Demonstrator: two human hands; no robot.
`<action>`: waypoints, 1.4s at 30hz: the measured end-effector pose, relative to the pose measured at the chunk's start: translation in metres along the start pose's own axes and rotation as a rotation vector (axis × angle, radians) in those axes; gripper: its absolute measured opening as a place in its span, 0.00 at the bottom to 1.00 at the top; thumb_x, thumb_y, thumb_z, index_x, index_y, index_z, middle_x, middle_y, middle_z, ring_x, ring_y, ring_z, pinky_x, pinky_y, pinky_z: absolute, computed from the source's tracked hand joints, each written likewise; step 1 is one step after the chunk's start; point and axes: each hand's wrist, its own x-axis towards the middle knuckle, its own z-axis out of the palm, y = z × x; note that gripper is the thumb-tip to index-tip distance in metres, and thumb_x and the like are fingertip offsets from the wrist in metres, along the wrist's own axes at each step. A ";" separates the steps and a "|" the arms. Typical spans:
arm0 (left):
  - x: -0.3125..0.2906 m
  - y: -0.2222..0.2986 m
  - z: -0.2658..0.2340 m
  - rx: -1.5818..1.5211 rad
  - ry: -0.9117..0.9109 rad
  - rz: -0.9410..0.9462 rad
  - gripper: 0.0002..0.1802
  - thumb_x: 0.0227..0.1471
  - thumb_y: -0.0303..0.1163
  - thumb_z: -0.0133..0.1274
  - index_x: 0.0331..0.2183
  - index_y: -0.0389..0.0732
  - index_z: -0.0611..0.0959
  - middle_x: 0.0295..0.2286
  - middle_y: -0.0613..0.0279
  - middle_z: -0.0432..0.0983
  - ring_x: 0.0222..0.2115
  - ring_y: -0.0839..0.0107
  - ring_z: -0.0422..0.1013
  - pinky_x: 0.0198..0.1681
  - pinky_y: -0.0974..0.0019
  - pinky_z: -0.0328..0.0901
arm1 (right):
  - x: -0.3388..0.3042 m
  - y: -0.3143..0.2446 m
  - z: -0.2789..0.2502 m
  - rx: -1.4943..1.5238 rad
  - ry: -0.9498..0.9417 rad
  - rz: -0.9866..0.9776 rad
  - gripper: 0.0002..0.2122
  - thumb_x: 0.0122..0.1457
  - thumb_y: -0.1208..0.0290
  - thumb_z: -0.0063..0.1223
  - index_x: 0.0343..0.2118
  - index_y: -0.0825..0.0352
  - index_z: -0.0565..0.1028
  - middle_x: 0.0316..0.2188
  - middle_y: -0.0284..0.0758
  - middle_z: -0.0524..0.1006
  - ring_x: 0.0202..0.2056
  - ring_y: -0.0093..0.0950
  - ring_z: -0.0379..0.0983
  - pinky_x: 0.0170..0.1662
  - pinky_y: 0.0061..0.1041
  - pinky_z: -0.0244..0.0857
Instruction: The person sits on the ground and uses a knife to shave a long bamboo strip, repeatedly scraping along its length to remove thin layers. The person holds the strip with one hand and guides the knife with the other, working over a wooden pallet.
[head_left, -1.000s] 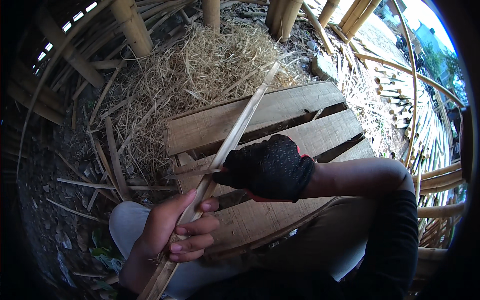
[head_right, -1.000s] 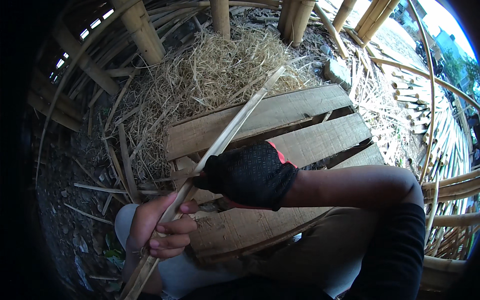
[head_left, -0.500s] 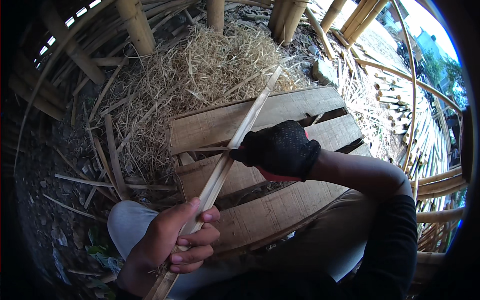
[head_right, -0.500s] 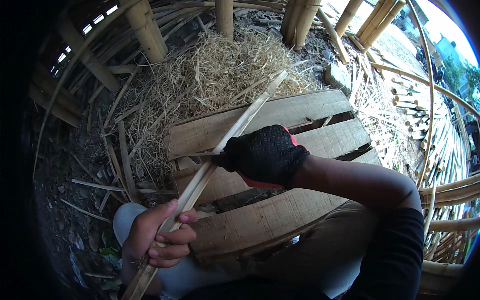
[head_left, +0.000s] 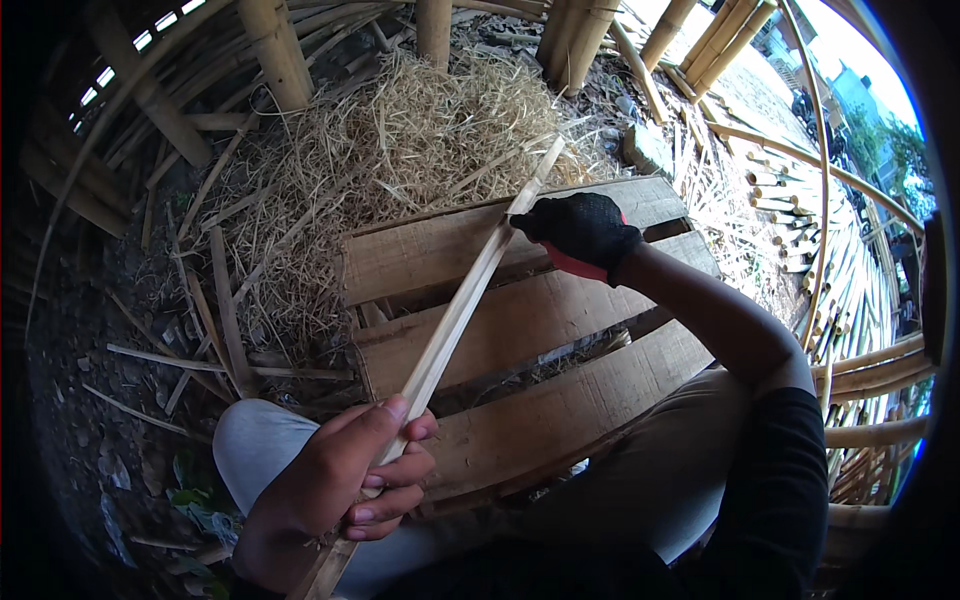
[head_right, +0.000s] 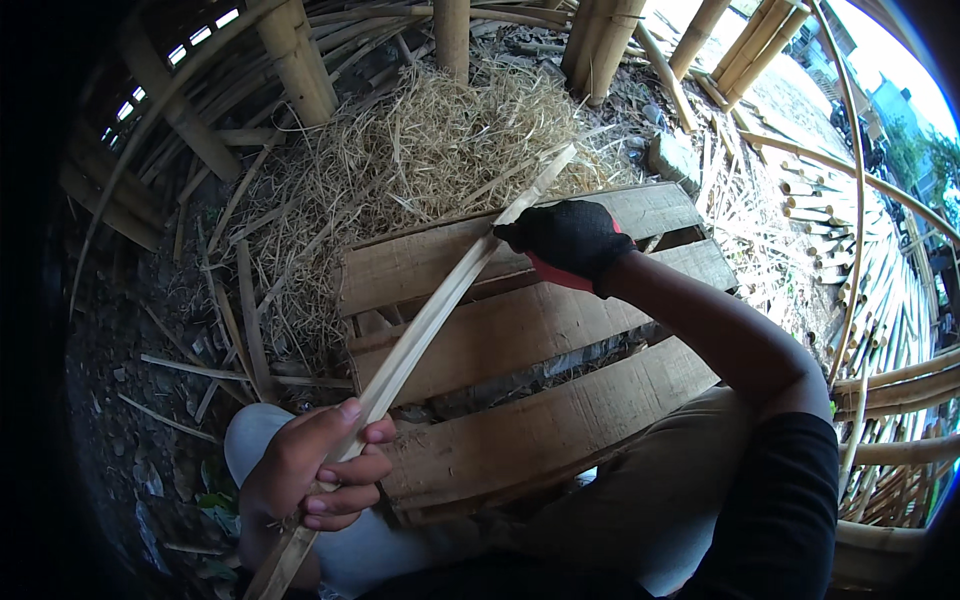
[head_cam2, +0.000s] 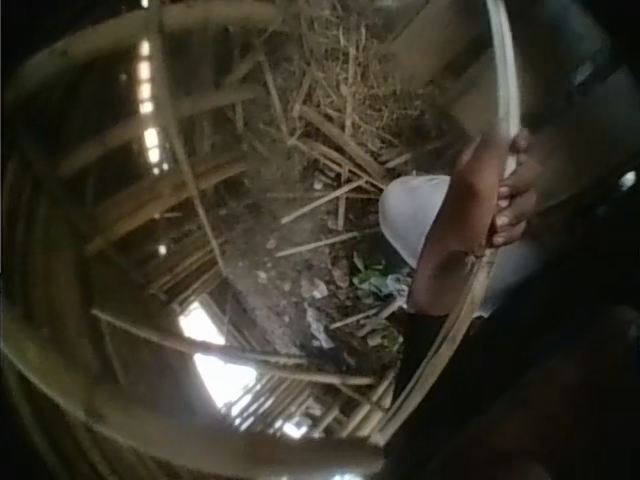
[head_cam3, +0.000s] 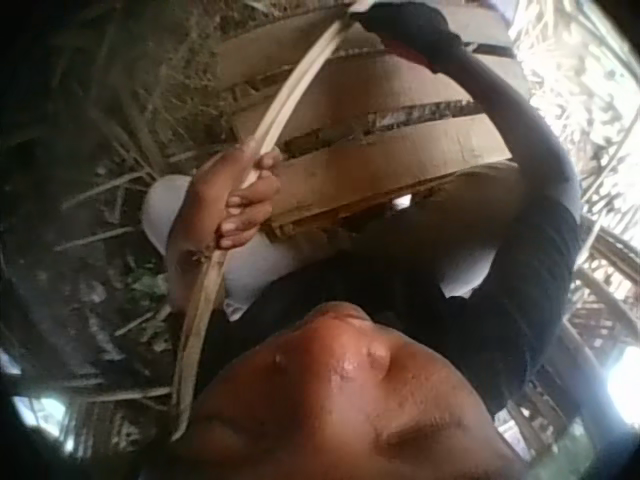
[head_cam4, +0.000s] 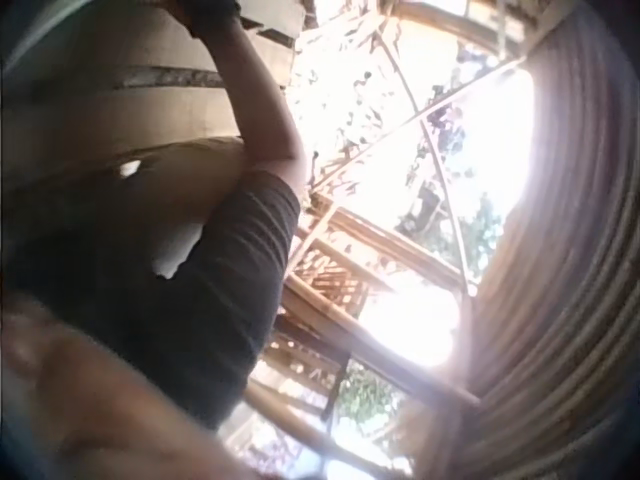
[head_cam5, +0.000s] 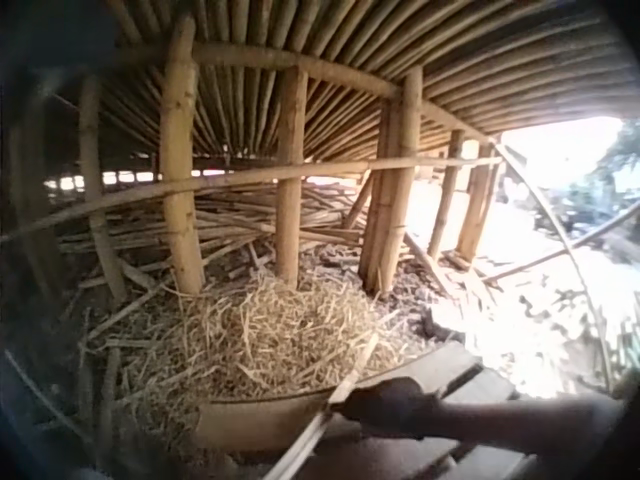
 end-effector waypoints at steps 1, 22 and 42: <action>0.002 0.000 -0.002 -0.038 -0.036 0.006 0.24 0.66 0.57 0.36 0.37 0.43 0.64 0.15 0.76 0.53 0.09 0.85 0.51 0.08 0.80 0.48 | 0.001 -0.001 0.000 0.045 -0.038 0.081 0.15 0.68 0.59 0.40 0.51 0.46 0.78 0.38 0.31 0.82 0.38 0.34 0.81 0.39 0.34 0.74; 0.039 -0.001 -0.024 -0.449 -0.240 0.221 0.16 0.69 0.44 0.38 0.40 0.41 0.67 0.16 0.68 0.62 0.09 0.79 0.63 0.08 0.75 0.59 | -0.015 -0.009 -0.002 0.514 -0.027 0.142 0.17 0.67 0.57 0.41 0.43 0.65 0.76 0.38 0.47 0.78 0.39 0.45 0.77 0.45 0.40 0.69; 0.020 0.003 0.007 -0.003 0.264 0.154 0.20 0.68 0.48 0.40 0.43 0.39 0.69 0.13 0.73 0.57 0.08 0.84 0.51 0.11 0.77 0.49 | -0.024 -0.104 -0.026 0.244 0.016 0.018 0.30 0.61 0.68 0.51 0.65 0.68 0.58 0.21 0.44 0.78 0.23 0.43 0.76 0.25 0.39 0.69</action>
